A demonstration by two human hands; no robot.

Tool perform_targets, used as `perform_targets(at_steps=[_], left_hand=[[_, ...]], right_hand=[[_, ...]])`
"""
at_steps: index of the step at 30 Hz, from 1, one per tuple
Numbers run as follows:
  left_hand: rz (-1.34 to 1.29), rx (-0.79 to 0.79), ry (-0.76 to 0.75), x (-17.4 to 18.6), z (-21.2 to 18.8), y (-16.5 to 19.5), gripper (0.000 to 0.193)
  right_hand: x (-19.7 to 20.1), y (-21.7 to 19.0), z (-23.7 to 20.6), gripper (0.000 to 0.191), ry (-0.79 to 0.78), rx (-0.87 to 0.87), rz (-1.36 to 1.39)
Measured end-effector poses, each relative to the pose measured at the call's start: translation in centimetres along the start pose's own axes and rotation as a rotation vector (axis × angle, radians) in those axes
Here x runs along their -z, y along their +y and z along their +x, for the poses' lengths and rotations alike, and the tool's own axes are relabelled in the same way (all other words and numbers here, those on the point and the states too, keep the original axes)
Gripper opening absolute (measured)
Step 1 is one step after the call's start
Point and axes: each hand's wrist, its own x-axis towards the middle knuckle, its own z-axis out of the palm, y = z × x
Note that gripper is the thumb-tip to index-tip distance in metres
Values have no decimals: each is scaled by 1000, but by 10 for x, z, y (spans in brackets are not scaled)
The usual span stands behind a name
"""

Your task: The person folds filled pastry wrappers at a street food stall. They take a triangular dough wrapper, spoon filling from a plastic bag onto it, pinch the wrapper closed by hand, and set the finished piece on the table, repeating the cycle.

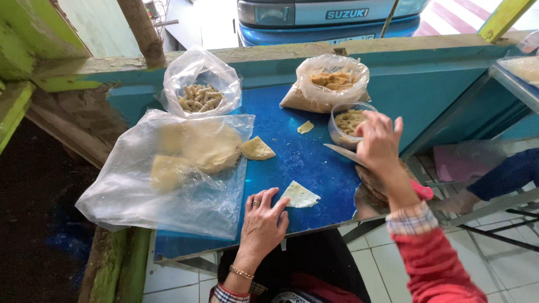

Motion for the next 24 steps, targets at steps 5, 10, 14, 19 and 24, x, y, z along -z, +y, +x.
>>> perform_targets(at_steps=[5, 10, 14, 19, 24], left_hand=[[43, 37, -2, -1, 0, 2, 32], [48, 24, 5, -2, 2, 0, 31], [44, 21, 15, -3, 1, 0, 32], [39, 25, 12, -1, 0, 1, 32], [25, 17, 28, -2, 0, 1, 31]], right_hand=[[1, -88, -46, 61, -295, 268, 420], [-6, -119, -64, 56, -244, 345, 135], [-9, -120, -74, 63, -191, 421, -32], [-4, -109, -67, 47, -185, 475, -58], [7, -110, -58, 46, -158, 399, -51]])
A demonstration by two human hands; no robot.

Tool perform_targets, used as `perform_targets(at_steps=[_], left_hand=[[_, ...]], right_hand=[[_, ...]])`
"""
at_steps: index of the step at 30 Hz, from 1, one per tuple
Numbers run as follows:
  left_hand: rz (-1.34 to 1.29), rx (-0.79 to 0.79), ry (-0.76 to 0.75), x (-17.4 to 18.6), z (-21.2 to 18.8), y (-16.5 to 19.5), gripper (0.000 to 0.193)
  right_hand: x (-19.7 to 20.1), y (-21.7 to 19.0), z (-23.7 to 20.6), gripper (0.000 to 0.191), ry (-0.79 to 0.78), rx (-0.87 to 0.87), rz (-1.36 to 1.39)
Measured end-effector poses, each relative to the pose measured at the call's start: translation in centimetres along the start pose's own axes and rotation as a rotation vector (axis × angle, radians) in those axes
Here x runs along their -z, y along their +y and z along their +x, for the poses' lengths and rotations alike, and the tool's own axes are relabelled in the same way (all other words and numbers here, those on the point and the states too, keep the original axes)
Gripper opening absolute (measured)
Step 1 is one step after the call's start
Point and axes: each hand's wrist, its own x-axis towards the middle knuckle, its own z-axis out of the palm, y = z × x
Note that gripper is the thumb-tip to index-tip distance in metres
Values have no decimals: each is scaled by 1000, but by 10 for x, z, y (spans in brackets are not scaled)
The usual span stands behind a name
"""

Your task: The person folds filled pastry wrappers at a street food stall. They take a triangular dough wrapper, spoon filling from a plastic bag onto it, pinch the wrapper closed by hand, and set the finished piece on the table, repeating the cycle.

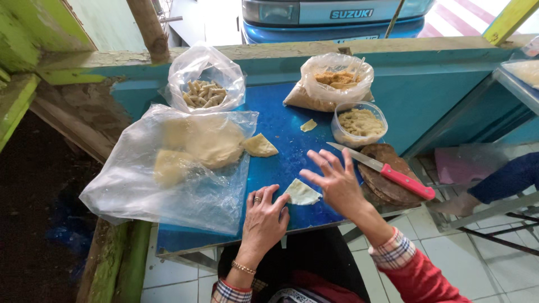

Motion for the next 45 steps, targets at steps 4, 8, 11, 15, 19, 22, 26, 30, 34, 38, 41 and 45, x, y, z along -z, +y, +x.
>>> perform_targets(at_steps=[4, 8, 11, 15, 19, 22, 26, 30, 34, 38, 41, 45], left_hand=[[-5, -2, 12, -1, -3, 0, 28], [-48, -4, 15, 2, -1, 0, 26], [-90, -6, 17, 4, 0, 0, 25], [-149, 22, 10, 3, -5, -2, 26], [-153, 41, 32, 0, -5, -3, 24], [-166, 58, 22, -1, -7, -3, 24], [-207, 42, 0, -2, -11, -7, 26], [-196, 30, 17, -6, -11, -9, 27], [-194, 57, 16, -4, -12, -7, 26], [-201, 74, 5, 0, -10, -5, 25], [-196, 66, 2, 1, -9, -4, 24], [-209, 76, -33, 3, -9, -3, 25]], right_hand=[[14, -12, -6, 46, -12, 95, 85], [30, 45, 20, 33, 86, 50, 115], [27, 134, 79, 22, 178, -153, -214], [-3, 210, 149, 23, 81, -455, -3], [-34, 229, 186, 27, -317, -486, -196], [-48, 230, 192, 22, -316, -369, -413], [-56, 233, 191, 23, -323, -273, -449], [-55, 229, 192, 21, -289, -277, -24], [-57, 234, 193, 23, -342, -367, 229], [-57, 249, 181, 24, -91, -501, 195], [-53, 258, 164, 22, -36, -583, 407], [-54, 259, 147, 20, 37, -656, 415]])
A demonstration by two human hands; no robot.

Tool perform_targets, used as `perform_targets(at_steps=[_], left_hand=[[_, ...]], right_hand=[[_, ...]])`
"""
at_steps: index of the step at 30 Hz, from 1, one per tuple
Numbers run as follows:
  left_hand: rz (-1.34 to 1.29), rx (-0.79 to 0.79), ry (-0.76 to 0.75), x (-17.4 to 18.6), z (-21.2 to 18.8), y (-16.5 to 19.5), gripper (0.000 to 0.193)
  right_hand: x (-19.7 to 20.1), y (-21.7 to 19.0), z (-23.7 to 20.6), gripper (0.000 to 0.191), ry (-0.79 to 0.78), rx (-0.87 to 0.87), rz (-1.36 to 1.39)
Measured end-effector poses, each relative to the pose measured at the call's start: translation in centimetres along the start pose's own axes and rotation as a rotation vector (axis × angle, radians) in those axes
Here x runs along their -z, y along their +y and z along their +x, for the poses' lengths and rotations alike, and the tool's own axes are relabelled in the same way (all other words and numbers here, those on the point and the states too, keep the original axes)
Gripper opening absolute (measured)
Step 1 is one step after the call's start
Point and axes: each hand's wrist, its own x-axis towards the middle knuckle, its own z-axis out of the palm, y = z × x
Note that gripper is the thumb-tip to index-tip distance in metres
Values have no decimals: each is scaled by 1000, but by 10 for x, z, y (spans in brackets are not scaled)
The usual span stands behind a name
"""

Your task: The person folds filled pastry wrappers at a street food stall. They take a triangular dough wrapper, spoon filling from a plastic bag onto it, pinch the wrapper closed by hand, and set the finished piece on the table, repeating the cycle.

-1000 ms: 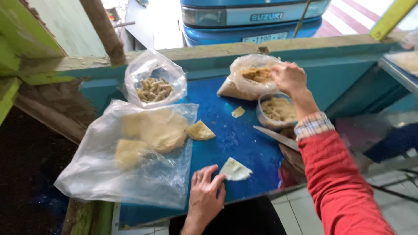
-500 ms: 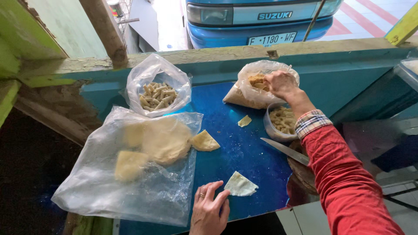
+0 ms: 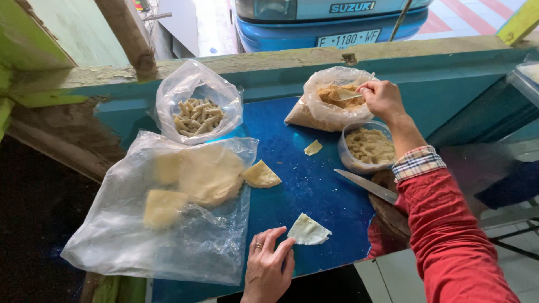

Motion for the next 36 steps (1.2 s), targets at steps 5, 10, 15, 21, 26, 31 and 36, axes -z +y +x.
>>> perform_targets(at_steps=[5, 10, 15, 21, 26, 31, 36], left_hand=[[-11, 14, -7, 3, 2, 3, 25], [-31, -9, 19, 6, 4, 4, 26], [-79, 27, 50, 6, 12, 4, 29], [-41, -23, -13, 6, 29, 4, 39], [30, -117, -71, -2, 31, 4, 46], [149, -138, -128, -8, 31, 5, 45], [166, -142, -167, -8, 28, 3, 41]], right_hand=[[3, 1, -9, 19, -67, -108, 267], [23, -18, -51, 19, -148, -162, 619], [37, -53, -156, 17, -226, 10, 544], [13, -102, -257, 10, -326, 2, 508], [12, -115, -285, 11, -229, 227, 320], [16, -121, -286, 15, -177, 379, 180], [19, -123, -285, 15, -163, 393, 154]])
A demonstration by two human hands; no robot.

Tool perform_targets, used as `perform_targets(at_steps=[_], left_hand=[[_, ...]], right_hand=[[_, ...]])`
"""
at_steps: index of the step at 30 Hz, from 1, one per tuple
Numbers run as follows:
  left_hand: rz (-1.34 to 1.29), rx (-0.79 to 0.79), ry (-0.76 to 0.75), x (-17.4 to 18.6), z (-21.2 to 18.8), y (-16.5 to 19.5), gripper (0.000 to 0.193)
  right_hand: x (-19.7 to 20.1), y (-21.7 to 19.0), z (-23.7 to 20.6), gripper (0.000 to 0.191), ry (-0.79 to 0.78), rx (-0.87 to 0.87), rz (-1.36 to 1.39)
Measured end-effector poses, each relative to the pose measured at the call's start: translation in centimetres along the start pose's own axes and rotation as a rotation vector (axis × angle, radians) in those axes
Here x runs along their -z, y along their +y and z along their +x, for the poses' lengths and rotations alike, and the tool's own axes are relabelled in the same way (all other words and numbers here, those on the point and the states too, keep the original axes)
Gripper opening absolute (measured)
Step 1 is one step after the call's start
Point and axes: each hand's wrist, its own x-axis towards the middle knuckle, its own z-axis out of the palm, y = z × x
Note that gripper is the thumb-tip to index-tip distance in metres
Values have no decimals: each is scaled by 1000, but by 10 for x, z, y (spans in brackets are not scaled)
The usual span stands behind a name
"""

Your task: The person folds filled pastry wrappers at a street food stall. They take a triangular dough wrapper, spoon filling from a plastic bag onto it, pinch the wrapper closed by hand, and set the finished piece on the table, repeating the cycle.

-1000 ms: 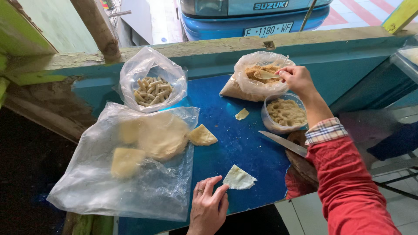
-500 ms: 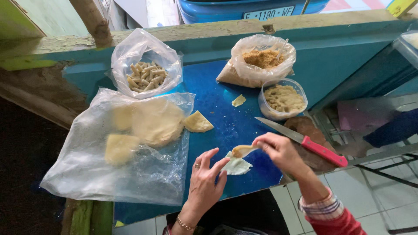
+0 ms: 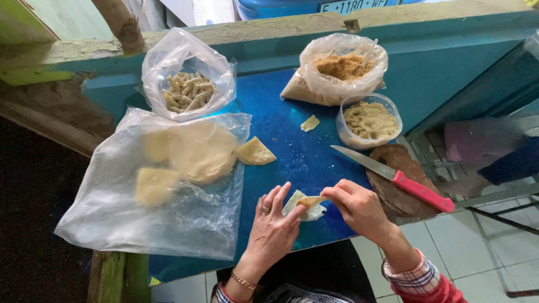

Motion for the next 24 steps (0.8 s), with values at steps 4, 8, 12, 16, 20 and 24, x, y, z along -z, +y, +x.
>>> perform_targets(at_steps=[4, 8, 12, 16, 20, 24], left_hand=[[-21, -2, 4, 1, -2, -1, 39], [-16, -15, -5, 2, 0, 0, 40], [-12, -14, -22, 2, 1, 2, 40], [-90, -13, 42, 3, -1, -2, 38], [-98, 40, 108, 1, -5, -4, 33], [-37, 47, 89, -2, -5, -3, 34]], right_hand=[[2, 1, 0, 15, 8, 17, -6], [5, 3, -1, 14, 19, 35, -30], [5, 4, -1, 15, 28, 53, -43], [4, 5, -1, 16, 37, 51, -54], [5, 6, -2, 16, 24, 17, -50], [7, 11, -3, 13, 4, -118, 85]])
